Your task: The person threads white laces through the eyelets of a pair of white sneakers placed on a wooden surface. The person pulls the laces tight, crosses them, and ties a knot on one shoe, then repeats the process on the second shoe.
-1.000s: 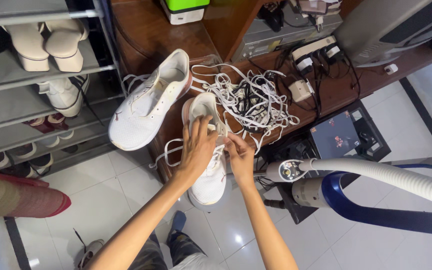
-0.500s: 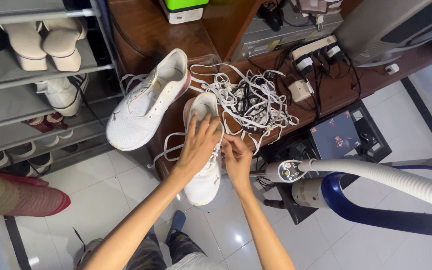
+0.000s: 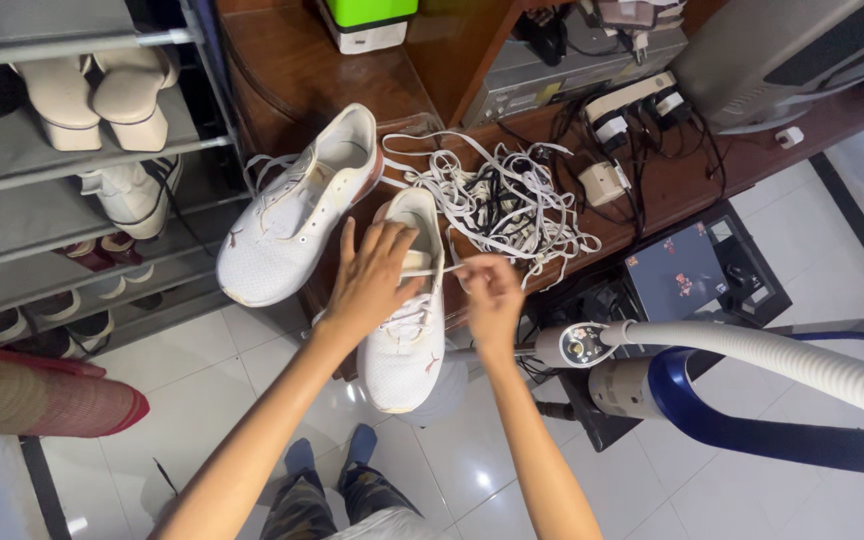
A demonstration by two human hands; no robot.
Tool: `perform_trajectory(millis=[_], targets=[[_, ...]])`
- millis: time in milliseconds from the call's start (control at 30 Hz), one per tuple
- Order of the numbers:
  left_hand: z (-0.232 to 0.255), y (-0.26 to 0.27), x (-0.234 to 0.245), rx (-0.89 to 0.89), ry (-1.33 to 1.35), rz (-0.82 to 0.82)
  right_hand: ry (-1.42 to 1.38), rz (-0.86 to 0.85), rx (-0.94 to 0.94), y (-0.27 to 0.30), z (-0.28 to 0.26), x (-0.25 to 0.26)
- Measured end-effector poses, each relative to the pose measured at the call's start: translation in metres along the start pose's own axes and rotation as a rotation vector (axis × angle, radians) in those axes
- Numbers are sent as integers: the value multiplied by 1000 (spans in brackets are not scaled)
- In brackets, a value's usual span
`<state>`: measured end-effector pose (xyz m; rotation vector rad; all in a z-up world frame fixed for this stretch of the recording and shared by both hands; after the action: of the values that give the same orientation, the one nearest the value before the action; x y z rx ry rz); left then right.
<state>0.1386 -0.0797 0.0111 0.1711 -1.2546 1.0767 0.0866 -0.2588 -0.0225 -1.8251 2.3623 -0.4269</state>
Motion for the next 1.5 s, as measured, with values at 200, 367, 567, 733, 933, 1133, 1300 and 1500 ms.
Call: perform_trajectory(millis=[200, 367, 567, 733, 933, 1133, 1300, 1500], targets=[[-20, 5, -9, 51, 94, -251, -703, 323, -23, -42, 24, 134], [-20, 6, 4, -1, 157, -183, -895, 407, 273, -67, 8, 292], [-32, 8, 10, 50, 357, -180, -132, 907, 412, -24, -50, 341], [-29, 32, 38, 142, 411, 94, 911, 181, 396, -45, -94, 153], [-34, 59, 3, 415, 491, -188, 610, -453, -38, -27, -26, -17], [-23, 61, 21, 140, 459, -25, 515, -459, -183, -28, -20, -21], [-29, 68, -21, 391, 745, -394, 495, -491, -266, -21, -13, -24], [-15, 66, 18, 114, 521, 6, 375, -499, -318, -17, -3, -18]])
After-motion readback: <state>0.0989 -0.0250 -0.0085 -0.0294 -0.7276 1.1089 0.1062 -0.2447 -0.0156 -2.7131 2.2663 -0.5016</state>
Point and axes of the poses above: each hand's wrist, its own y-axis away from the middle knuckle, its own x-axis out of the back of the hand, z = x × y, the point moved 9 cm from there along -y, towards the middle knuckle, and after that the axes turned 9 degrees about -z, right-handed, at the moved point
